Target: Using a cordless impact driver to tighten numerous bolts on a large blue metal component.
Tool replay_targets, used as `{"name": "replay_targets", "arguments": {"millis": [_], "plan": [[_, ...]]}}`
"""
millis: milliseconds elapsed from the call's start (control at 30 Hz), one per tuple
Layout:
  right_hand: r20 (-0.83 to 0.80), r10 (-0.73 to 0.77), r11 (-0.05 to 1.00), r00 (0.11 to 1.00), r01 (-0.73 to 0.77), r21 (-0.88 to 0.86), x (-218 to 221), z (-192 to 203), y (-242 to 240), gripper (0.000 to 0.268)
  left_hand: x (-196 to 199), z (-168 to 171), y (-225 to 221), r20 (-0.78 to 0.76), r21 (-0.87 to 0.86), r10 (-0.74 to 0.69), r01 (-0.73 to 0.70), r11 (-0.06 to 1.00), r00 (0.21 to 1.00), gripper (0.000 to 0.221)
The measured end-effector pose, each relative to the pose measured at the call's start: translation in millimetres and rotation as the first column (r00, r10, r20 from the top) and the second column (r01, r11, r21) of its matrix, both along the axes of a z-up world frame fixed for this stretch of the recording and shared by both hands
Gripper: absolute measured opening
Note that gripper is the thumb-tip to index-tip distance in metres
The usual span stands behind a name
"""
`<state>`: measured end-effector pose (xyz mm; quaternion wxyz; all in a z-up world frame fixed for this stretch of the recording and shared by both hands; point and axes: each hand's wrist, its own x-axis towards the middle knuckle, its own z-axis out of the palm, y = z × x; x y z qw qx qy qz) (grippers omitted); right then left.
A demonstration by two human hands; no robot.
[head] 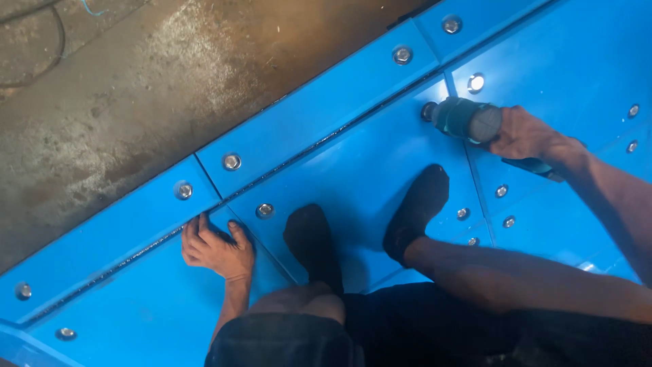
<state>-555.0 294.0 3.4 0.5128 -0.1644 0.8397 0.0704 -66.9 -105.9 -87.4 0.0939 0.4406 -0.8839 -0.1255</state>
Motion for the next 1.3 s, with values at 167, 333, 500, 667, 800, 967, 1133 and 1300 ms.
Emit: {"name": "replay_targets", "arguments": {"millis": [167, 333, 500, 667, 800, 967, 1133, 1300], "plan": [[-0.064, 0.072, 0.994, 0.995, -0.077, -0.074, 16.5, 8.6, -13.5, 0.026, 7.8, -5.1, 1.0, -0.001, -0.009, -0.007, 0.007, 1.000, 1.000, 0.061], [-0.115, 0.224, 0.968, 0.968, -0.207, 0.144, 9.2, 6.5, -19.1, 0.029, -0.7, -1.8, 5.4, 0.015, -0.020, 0.016, -0.016, 1.000, 1.000, 0.060], [-0.138, 0.393, 0.913, 0.909, -0.368, 0.176, 3.2, 36.4, -55.1, 0.032, -4.1, -0.1, 3.2, 0.025, -0.023, 0.010, -0.009, 1.000, 1.000, 0.059], [0.066, 0.532, 0.774, 0.844, -0.516, 0.367, 3.3, 48.2, -79.6, 0.033, -1.7, -0.4, 3.5, 0.050, -0.022, 0.013, -0.012, 1.000, 0.999, 0.059], [0.073, 0.577, 0.766, 0.813, -0.570, 0.298, -7.9, 47.2, -91.8, 0.070, -1.2, 2.0, -0.1, 0.048, -0.031, 0.038, -0.037, 0.999, 0.998, 0.060], [0.136, 0.565, 0.750, 0.814, -0.575, 0.326, -23.3, 53.1, -109.2, 0.072, -0.1, -2.7, 1.9, 0.042, -0.002, 0.044, -0.044, 0.999, 0.998, 0.060], [0.168, 0.606, 0.710, 0.777, -0.625, 0.326, -25.5, 58.1, -121.3, 0.052, -4.0, 1.2, 4.1, 0.052, -0.013, 0.030, -0.029, 0.999, 0.998, 0.061], [0.187, 0.644, 0.680, 0.742, -0.667, 0.303, -27.6, 53.8, -110.7, 0.059, -8.4, 4.2, 4.9, 0.061, -0.017, 0.015, -0.014, 1.000, 0.998, 0.064]]}}
